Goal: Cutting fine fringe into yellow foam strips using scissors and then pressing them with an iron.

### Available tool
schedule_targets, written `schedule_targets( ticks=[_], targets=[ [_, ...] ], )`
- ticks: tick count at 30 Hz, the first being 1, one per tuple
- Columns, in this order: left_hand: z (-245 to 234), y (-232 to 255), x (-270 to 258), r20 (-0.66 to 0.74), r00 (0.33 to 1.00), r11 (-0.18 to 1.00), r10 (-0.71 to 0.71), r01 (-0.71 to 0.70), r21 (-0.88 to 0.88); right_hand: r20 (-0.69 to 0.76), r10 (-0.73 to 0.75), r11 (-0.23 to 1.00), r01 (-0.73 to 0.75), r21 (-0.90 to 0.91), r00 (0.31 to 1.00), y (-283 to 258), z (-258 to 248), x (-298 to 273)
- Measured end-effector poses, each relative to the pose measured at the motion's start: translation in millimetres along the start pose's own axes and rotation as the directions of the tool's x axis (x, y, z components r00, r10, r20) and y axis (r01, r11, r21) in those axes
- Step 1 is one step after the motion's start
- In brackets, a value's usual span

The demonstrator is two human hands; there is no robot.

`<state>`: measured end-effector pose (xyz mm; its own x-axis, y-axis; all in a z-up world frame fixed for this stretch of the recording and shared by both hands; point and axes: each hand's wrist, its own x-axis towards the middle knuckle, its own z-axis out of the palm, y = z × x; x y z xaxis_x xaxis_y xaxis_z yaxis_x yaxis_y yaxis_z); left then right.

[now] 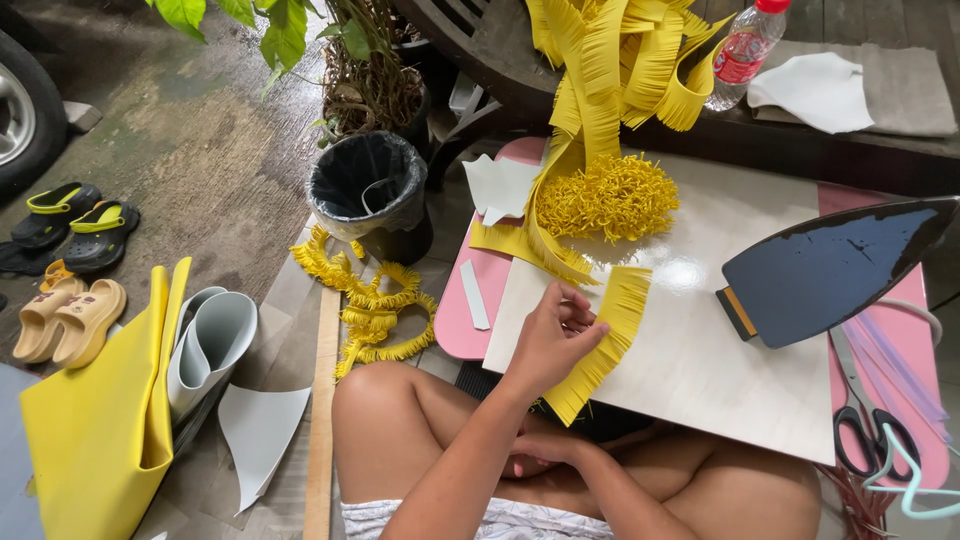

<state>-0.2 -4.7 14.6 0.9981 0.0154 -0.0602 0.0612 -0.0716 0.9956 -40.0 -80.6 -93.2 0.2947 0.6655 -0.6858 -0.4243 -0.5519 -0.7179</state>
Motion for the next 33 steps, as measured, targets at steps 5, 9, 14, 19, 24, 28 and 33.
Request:
schedule_targets(
  ticks=[5,9,14,19,24,28,33],
  targets=[
    [-1,6,1,-0.002,0.999,0.975,-0.035,0.034,0.22,0.0,0.073,0.997,-0.073,0.01,0.997,11,-1,11],
    [-2,3,4,-0.024,0.999,0.948,-0.024,0.03,0.316,0.031,-0.01,1.0,0.01,-0.012,0.999,5,-1,6],
    [-3,-1,6,-0.023,1.0,0.923,-0.007,0.016,0.385,0.045,0.022,1.0,-0.022,-0.007,0.999,12,-3,13],
    [-4,1,6,-0.03,1.0,0.919,0.005,0.007,0.395,0.074,-0.041,0.999,0.041,0.007,0.996,20,-5,20],
    [-4,2,8,-0.096,0.984,0.886,0.152,-0.093,0.455,0.062,-0.009,1.0,0.009,-0.006,0.998,14,-4,15],
    [-14,2,28,-0.203,0.905,0.78,0.374,-0.189,0.596,0.098,-0.108,0.994,0.104,0.04,0.989,35,-6,34],
    [-22,2,55,-0.237,0.947,0.797,0.219,-0.034,0.603,0.09,-0.065,0.998,0.067,-0.014,0.994,30,-5,29]
  ],
)
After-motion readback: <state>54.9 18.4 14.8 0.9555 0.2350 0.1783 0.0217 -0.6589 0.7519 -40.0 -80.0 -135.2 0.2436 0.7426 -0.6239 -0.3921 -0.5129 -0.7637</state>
